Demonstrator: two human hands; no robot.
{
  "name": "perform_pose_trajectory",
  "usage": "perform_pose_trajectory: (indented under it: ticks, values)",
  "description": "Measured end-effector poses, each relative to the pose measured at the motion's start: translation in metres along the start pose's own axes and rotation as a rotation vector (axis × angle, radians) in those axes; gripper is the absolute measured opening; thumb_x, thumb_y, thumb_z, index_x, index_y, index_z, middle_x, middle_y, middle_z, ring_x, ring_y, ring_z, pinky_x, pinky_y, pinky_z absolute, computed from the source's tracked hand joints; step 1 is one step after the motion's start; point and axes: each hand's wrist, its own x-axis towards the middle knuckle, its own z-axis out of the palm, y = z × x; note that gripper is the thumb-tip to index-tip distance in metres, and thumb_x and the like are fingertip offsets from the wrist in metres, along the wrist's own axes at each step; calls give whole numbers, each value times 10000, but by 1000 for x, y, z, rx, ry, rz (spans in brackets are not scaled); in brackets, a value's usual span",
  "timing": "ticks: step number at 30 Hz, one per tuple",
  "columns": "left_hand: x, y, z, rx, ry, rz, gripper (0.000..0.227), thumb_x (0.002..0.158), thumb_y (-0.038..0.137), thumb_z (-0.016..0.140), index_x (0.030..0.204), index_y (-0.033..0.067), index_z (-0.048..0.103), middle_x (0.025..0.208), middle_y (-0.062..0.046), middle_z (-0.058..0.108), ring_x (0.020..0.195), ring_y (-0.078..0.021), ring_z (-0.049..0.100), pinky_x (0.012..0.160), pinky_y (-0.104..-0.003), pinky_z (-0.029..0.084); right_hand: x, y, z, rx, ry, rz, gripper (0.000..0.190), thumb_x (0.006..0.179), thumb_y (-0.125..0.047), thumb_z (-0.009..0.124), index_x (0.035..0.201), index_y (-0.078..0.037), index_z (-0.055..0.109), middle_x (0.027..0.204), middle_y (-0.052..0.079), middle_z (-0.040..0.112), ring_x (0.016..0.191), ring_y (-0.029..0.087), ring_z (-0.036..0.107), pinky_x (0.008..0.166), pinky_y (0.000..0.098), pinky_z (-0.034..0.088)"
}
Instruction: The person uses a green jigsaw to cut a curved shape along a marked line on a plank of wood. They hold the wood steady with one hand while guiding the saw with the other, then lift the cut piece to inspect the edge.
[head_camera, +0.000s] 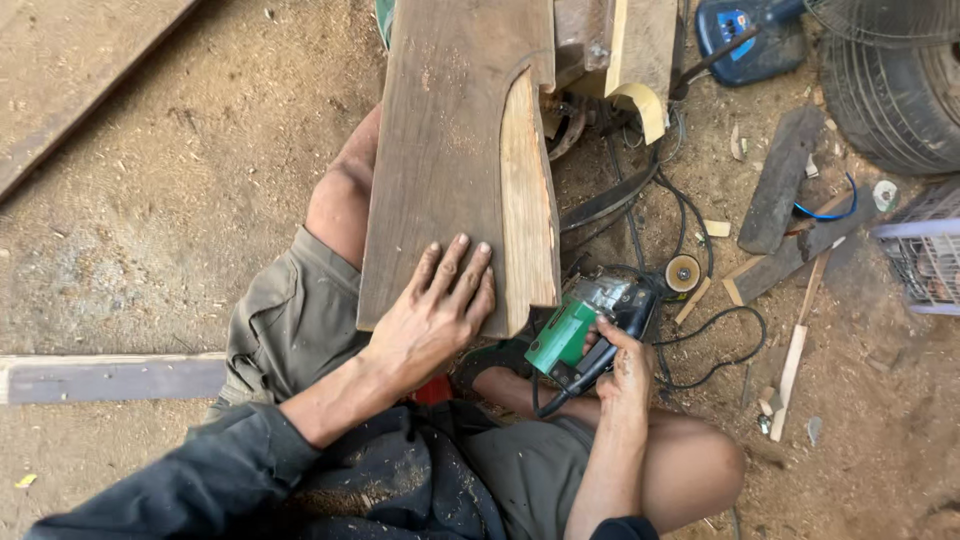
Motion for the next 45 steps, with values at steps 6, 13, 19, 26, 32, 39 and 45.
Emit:
perform_pose_trajectory:
  ticks: [6,13,19,26,32,39,45]
  values:
    - [-4,-21,-15,-357,124,-121,559,829,431,755,1191,49,568,1530,-221,451,1451,-420,392,1130,-619,347,-2,-1,-3,-4,0,32,236,808,-37,755,1027,19,690,811,95,698,652,186,676,565,307,552]
    - [-23,-71,-2,-1320,202,-1030,773,969,272,768,1520,-9,306,1401,-271,519,1359,-373,523,1126,-523,461,-52,-41,-9,-93,-16,-49,221,846,-77,742,1033,29,688,824,107,696,662,201,673,564,302,543]
    - [-22,-67,19,-2284,39,-1114,759,816,138,764,1476,38,403,1263,-173,647,1072,-275,707,883,-460,627,-155,-100,-16,22,37,-143,233,882,-21,691,1109,19,656,897,102,666,731,186,635,640,338,514]
    - [-25,-62,20,-2209,3,-1266,661,829,144,755,1409,22,461,1237,-198,654,1048,-275,722,864,-439,648,-256,-188,-73,-565,-250,-134,491,906,-9,694,1339,11,462,850,155,616,685,276,642,564,415,575]
    - [-35,-66,19,-2418,-157,-1185,675,848,174,754,1432,0,465,1297,-181,635,1136,-284,685,920,-447,611,-297,-130,-90,-789,48,-20,498,789,-21,749,1268,37,628,806,151,747,696,234,737,635,380,597]
    - [-49,-61,27,-2935,-68,-1298,814,877,492,733,1452,-16,458,1344,-195,633,1164,-302,688,941,-453,599,-296,-111,4,-516,-150,198,395,863,51,733,1230,98,594,830,209,722,646,267,715,573,421,603]
    - [-50,-64,31,-2632,-232,-1059,666,864,175,754,1429,-23,462,1316,-191,606,1212,-324,616,1030,-515,544,-297,-116,44,-534,-53,247,423,851,59,741,1244,118,596,815,220,701,629,269,706,553,412,612]
